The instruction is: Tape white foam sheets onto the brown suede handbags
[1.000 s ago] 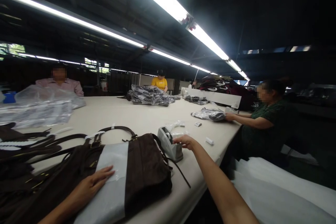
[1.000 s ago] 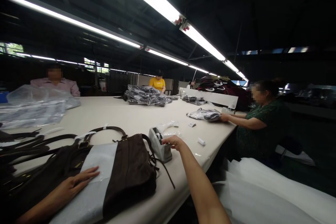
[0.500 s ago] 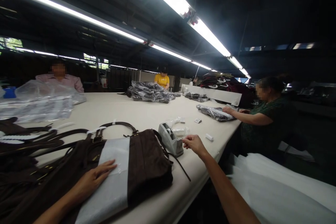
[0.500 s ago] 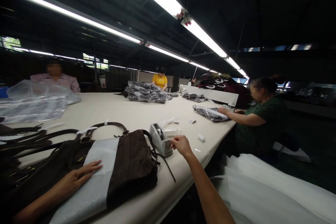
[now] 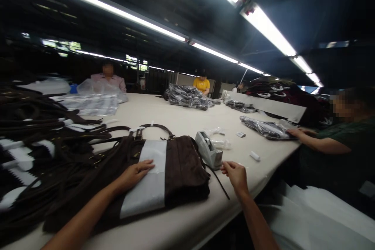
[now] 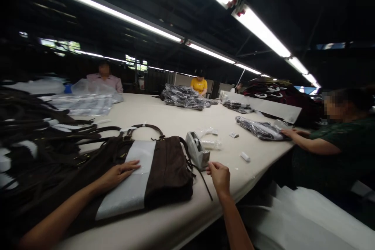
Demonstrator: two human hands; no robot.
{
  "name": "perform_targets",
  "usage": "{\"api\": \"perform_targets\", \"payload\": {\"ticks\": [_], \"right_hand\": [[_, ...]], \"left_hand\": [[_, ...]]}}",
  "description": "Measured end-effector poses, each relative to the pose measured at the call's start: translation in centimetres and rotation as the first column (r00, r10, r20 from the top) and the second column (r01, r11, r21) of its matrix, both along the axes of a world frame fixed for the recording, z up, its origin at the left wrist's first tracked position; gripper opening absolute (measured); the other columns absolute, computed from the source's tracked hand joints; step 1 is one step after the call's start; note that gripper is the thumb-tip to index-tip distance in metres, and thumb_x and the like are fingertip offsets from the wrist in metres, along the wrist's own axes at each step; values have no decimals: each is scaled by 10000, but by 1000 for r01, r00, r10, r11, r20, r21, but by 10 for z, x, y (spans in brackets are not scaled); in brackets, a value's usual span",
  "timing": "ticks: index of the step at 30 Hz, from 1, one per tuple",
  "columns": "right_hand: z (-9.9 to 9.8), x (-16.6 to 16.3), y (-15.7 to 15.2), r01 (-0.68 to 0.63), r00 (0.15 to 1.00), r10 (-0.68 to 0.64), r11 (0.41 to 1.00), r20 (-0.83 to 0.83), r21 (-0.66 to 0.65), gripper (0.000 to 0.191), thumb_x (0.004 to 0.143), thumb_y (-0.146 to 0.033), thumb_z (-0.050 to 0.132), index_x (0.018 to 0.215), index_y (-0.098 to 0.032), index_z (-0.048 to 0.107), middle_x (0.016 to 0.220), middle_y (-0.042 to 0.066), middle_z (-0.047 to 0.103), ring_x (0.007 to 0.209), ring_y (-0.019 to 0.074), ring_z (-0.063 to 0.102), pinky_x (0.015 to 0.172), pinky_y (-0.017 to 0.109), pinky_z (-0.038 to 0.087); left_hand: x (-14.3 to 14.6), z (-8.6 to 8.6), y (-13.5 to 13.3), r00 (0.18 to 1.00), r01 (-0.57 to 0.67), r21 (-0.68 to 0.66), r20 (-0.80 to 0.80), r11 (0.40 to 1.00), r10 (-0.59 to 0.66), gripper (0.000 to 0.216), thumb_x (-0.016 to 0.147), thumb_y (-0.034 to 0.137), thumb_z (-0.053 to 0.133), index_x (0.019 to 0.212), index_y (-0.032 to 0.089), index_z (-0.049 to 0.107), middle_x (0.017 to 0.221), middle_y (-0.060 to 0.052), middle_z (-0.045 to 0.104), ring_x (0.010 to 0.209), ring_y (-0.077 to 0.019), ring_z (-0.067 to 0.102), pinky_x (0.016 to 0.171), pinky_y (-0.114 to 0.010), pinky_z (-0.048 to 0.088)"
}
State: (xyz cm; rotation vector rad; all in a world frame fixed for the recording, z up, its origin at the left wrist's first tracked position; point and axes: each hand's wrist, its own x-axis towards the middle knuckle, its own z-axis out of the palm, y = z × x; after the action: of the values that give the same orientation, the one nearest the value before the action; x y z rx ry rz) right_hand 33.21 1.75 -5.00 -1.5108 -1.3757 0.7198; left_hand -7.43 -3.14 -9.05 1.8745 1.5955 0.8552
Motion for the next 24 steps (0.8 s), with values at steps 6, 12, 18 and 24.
{"api": "perform_targets", "payload": {"ticks": [6, 12, 18, 24], "right_hand": [[34, -136, -59, -466, 789, 354, 878, -502, -114, 382, 606, -429, 792, 768, -90, 720, 609, 67, 684, 481, 122, 596, 444, 208, 463], [28, -238, -59, -477, 778, 283, 847, -561, -234, 178, 698, -222, 738, 651, -76, 648, 509, 50, 639, 405, 95, 568, 395, 168, 469], [14, -264, -45, -361, 835, 166, 885, -525, -295, 89, 726, -127, 686, 709, -96, 605, 501, 39, 635, 422, 114, 608, 399, 154, 487], [1, -272, -41, -317, 882, 151, 891, -447, -325, 88, 786, -37, 557, 726, -99, 571, 480, 34, 625, 406, 113, 605, 408, 156, 494]], "left_hand": [[-1, -1, -3, 997, -3, -16, 83, 1000, 4, 495, 798, 501, 496, 1146, 205, 685, 1415, -68, 504, 1340, -227, 426, 1158, -373, 254], [0, -8, 3, 987, 11, 9, 159, 1000, -12, 440, 795, 348, 487, 1149, 174, 682, 1363, -53, 554, 1314, -228, 459, 1156, -372, 268], [-2, -15, 10, 963, -6, 31, 268, 1000, -3, 472, 723, 192, 467, 1142, 162, 682, 1301, -42, 602, 1281, -224, 497, 1148, -374, 284], [-2, -26, 15, 937, -66, 17, 345, 998, 56, 373, 783, 199, 554, 1136, 160, 668, 1251, -97, 643, 1229, -220, 547, 1119, -409, 329]]}}
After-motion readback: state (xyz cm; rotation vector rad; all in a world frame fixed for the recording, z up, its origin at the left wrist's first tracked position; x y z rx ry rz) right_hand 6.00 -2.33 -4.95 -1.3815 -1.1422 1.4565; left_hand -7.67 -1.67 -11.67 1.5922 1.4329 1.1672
